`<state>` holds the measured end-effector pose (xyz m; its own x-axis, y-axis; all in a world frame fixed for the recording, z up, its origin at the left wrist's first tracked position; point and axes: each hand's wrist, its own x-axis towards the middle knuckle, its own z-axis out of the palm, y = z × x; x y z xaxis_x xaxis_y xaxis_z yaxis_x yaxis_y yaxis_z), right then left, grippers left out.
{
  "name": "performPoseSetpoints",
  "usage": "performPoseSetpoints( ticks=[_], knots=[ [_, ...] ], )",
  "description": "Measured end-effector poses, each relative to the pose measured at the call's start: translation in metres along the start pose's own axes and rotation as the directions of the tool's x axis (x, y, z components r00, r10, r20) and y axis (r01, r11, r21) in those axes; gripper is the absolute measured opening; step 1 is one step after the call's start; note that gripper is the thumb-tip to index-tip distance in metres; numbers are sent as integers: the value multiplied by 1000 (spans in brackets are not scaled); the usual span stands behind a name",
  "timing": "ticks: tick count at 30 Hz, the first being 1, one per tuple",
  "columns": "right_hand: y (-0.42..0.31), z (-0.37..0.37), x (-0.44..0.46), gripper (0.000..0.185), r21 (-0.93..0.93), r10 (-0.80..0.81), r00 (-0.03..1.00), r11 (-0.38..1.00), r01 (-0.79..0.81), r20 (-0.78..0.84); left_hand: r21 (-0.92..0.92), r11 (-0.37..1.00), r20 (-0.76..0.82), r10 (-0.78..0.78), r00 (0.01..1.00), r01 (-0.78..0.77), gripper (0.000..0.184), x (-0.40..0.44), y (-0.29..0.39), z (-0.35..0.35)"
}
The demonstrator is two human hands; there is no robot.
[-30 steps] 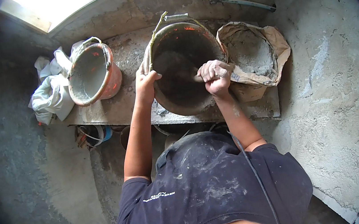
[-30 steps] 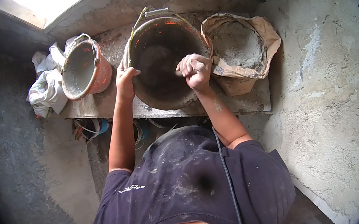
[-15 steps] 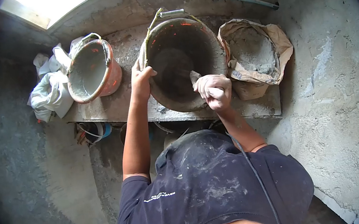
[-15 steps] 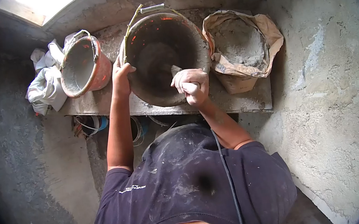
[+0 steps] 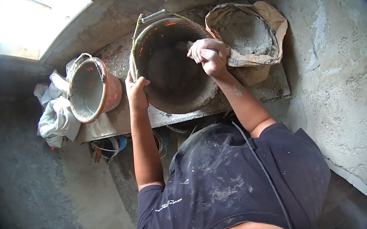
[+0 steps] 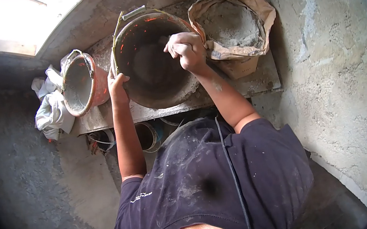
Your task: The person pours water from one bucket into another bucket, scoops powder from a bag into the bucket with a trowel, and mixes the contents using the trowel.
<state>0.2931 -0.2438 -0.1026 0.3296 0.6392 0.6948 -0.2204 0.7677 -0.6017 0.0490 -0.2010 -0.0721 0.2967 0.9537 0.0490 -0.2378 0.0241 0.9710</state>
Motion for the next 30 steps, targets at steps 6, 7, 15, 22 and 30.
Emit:
performPoseSetpoints(
  ticks=[6,7,15,22,30],
  knots=[
    [0,14,-48,21,-157,101,994,983,-95,30,-4,1000,-9,9,1000,-9,67,0,1,3],
    [-7,23,-59,19,-96,122,992,988,-120,12,-14,1000,9,15,1000,-15,66,0,2,3],
    [-42,44,-62,14,344,150,986,932,-117,-71,-26,999,99,-22,995,25,63,12,11,19],
    [-10,8,-29,23,103,165,978,983,-153,-128,3,1000,61,-29,998,29,65,13,6,19],
    [0,-15,-14,25,-116,113,993,987,-109,25,27,1000,53,-9,999,8,61,6,9,32]
  ],
)
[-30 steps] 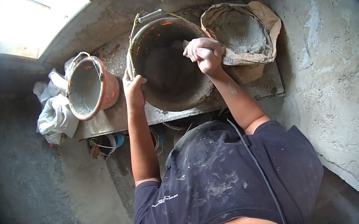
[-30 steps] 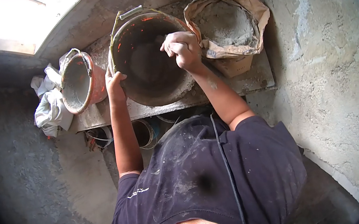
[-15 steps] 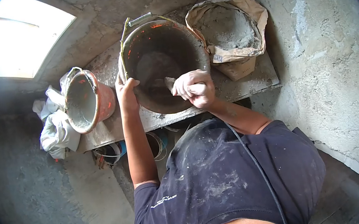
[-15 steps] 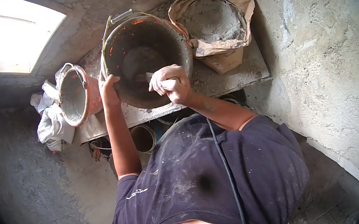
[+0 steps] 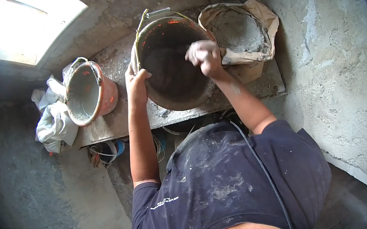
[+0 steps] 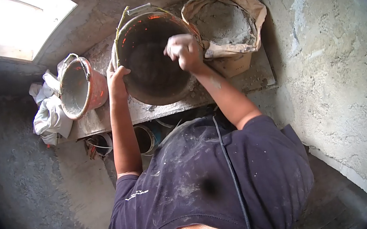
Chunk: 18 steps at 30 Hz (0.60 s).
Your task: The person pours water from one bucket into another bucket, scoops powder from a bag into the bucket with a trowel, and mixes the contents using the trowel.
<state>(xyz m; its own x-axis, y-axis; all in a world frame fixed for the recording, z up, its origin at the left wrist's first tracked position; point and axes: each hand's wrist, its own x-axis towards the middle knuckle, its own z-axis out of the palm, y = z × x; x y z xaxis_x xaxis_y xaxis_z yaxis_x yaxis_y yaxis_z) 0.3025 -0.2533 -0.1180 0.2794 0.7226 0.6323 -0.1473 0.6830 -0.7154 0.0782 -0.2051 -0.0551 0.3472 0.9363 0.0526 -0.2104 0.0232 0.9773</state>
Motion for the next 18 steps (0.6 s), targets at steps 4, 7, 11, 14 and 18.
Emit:
performPoseSetpoints(
  ticks=[4,7,11,14,18],
  knots=[
    [-27,27,-43,22,130,75,993,990,-63,-94,16,1000,-17,1,1000,-1,60,0,1,0],
    [-37,29,-48,21,350,80,990,936,-35,-117,46,999,19,20,1000,-21,61,1,-2,-2],
    [-17,14,-51,24,463,157,981,882,-88,-113,21,999,33,39,999,-39,58,7,-15,-12],
    [-9,4,-42,25,373,196,980,911,-177,-14,72,997,8,38,999,-39,56,10,-26,-16],
    [-35,-25,-6,31,-315,334,887,920,-233,318,-42,996,16,73,997,-72,66,10,-30,-11]
  ],
)
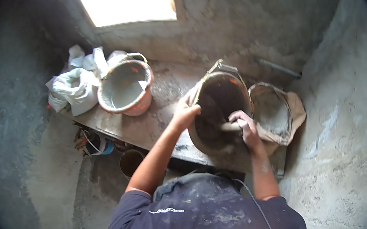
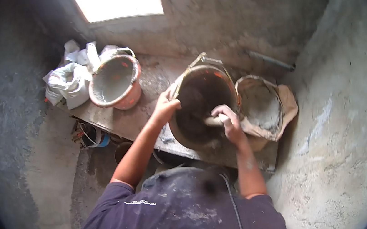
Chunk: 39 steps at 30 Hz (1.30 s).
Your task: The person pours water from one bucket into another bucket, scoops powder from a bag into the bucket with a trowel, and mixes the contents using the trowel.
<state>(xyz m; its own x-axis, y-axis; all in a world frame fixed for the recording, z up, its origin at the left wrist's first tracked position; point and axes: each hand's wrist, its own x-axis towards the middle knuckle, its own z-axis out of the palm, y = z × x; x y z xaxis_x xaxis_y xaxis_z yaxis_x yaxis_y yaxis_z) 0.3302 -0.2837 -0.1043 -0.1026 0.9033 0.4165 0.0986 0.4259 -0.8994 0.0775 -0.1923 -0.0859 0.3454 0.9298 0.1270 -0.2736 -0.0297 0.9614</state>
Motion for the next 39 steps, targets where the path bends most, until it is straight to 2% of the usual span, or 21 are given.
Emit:
performPoseSetpoints(
  ticks=[2,3,4,5,7,8,10,11,12,14,15,16,18,19,22,23,26,28,30,34,39],
  knots=[
    [-20,-30,1,33,-348,291,945,910,-225,149,-11,1000,9,12,1000,-12,72,1,-3,1],
    [-51,-30,12,35,-360,569,798,799,-481,198,-5,999,-15,36,999,-36,70,0,-1,7],
    [-79,-29,21,38,-383,792,563,608,-696,235,2,999,-37,50,998,-50,68,-2,1,13],
    [-78,-28,24,38,-380,791,566,609,-696,233,58,994,-28,98,995,-96,67,-1,2,15],
    [-71,-35,29,42,-353,803,366,551,-756,470,140,977,-37,165,986,-159,66,1,2,20],
    [-68,-34,35,42,-351,801,372,555,-754,469,142,976,-33,170,985,-164,66,1,2,21],
    [-57,-29,44,54,-501,828,173,473,-725,533,187,968,-36,174,984,-164,63,-2,10,21],
    [-43,-27,41,48,-465,828,136,433,-772,544,194,976,14,99,995,-100,71,-2,8,17],
    [-45,-21,36,48,-465,829,143,436,-770,541,139,985,11,103,995,-103,70,-4,11,20],
    [-50,-11,38,27,-568,911,166,370,-735,378,82,986,30,145,989,-147,69,-2,0,18],
    [-66,-9,41,21,-619,891,225,438,-652,393,46,991,24,128,991,-129,66,-4,1,19],
    [-72,-9,46,27,-724,874,247,486,-490,419,144,976,-12,165,986,-161,65,-13,21,24],
    [-79,-15,45,37,-810,702,491,586,13,516,157,950,21,272,962,-271,66,-5,-3,19],
    [-104,-5,53,45,-864,770,470,503,-30,432,171,955,5,247,969,-244,67,-9,1,20],
    [-97,-17,50,56,-895,615,654,362,261,440,242,938,-8,256,967,-247,68,-9,-16,17],
    [-94,-19,47,56,-895,617,651,354,273,442,278,931,6,243,970,-235,68,-9,-20,16],
    [-69,-21,37,60,-939,485,804,175,296,344,349,899,-3,285,959,-266,68,-20,-14,17],
    [-67,-5,29,56,-976,537,815,126,176,216,371,872,46,328,944,-320,67,-20,-15,15],
    [-64,12,14,56,-990,650,750,127,56,126,348,878,98,315,944,-329,67,-18,-18,12],
    [-72,40,-12,53,-909,695,707,370,-190,135,318,891,154,289,945,-324,74,-21,-10,11],
    [-139,89,-8,59,-870,679,730,404,-283,77,252,904,249,284,926,-345,79,-18,-17,2]
  ],
)
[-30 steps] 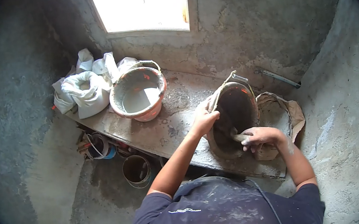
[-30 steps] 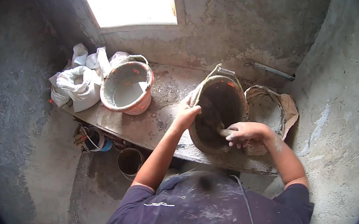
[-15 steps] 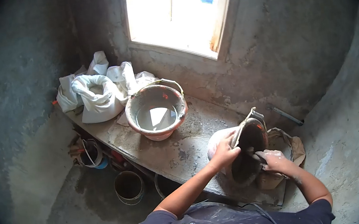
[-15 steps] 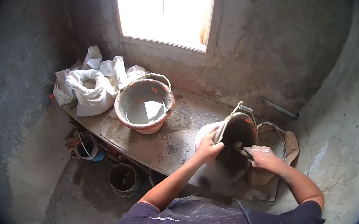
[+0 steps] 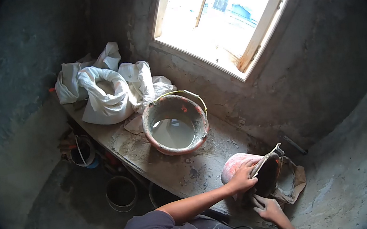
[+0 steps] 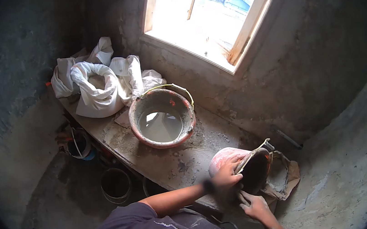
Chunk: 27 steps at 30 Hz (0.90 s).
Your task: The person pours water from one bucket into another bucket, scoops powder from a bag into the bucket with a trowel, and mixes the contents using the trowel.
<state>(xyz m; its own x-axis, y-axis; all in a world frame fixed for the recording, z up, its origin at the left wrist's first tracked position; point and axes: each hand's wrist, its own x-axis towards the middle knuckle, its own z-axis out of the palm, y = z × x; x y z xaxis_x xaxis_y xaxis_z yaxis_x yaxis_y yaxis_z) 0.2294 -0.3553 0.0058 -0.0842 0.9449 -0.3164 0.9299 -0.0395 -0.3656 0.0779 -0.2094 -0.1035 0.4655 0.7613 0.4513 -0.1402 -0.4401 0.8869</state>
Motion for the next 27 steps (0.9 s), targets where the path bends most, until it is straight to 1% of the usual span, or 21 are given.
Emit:
performPoseSetpoints(
  ticks=[1,3,5,7,8,9,10,11,13,14,15,16,17,18,19,20,21,23,24,25,27],
  knots=[
    [-4,3,1,59,-8,2,1000,1000,-2,4,-8,1000,-6,0,1000,0,79,1,-1,-3],
    [-5,15,-2,60,69,12,999,998,-9,-45,-31,1000,12,-4,1000,5,79,1,-1,-3],
    [15,28,4,60,61,29,1000,998,-29,-6,-41,999,24,-9,1000,10,79,0,3,-7],
    [35,36,11,62,15,79,997,997,-79,7,-7,1000,51,-24,998,24,78,2,3,-8],
    [39,33,12,60,44,163,986,985,-164,22,-15,1000,52,-23,998,23,78,3,2,-9],
    [33,27,10,60,42,170,985,984,-171,22,-63,998,24,-1,1000,3,76,4,-1,-11],
    [26,21,10,59,-37,153,988,987,-154,-28,-105,994,-6,21,1000,-22,74,7,-5,-14],
    [22,16,12,59,-113,132,988,984,-140,-78,-105,994,0,24,1000,-24,74,10,-9,-18],
    [5,4,13,55,-116,198,969,970,-215,-146,-309,949,-50,-85,995,65,66,16,-9,-32],
    [5,1,15,56,-81,197,962,973,-216,-191,-403,909,-29,-127,991,105,60,20,-6,-41],
    [8,0,17,56,-51,198,952,975,-215,-233,-457,884,-32,-131,991,102,60,24,-11,-44],
    [8,4,21,55,-103,187,937,969,-226,-293,-463,879,-5,-131,991,114,62,24,-16,-46],
    [7,8,26,55,-99,190,936,969,-228,-295,-465,876,23,-132,991,127,63,23,-22,-50],
    [3,14,30,54,-211,222,931,934,-288,-290,-461,877,36,-136,990,137,63,20,-24,-49],
    [-2,22,32,53,-305,261,920,886,-349,-293,-427,902,8,-70,998,66,66,15,-26,-45],
    [-8,29,34,51,-263,289,932,902,-341,-220,-389,921,-10,7,1000,-10,69,14,-28,-44],
    [-13,38,32,51,-229,305,923,905,-357,-235,-379,926,26,14,1000,-3,69,13,-30,-42],
    [-23,58,27,52,-251,229,966,934,-253,-122,-266,962,15,62,998,-56,72,7,-33,-39],
    [-46,50,23,53,-198,238,968,948,-251,-84,-267,963,17,48,999,-42,73,7,-30,-39],
    [-52,43,21,53,-176,244,965,950,-257,-91,-258,965,38,48,998,-37,73,7,-29,-42],
    [-56,36,9,53,120,215,964,973,-197,-159,-237,971,-36,12,999,-20,73,3,-27,-43]
  ],
)
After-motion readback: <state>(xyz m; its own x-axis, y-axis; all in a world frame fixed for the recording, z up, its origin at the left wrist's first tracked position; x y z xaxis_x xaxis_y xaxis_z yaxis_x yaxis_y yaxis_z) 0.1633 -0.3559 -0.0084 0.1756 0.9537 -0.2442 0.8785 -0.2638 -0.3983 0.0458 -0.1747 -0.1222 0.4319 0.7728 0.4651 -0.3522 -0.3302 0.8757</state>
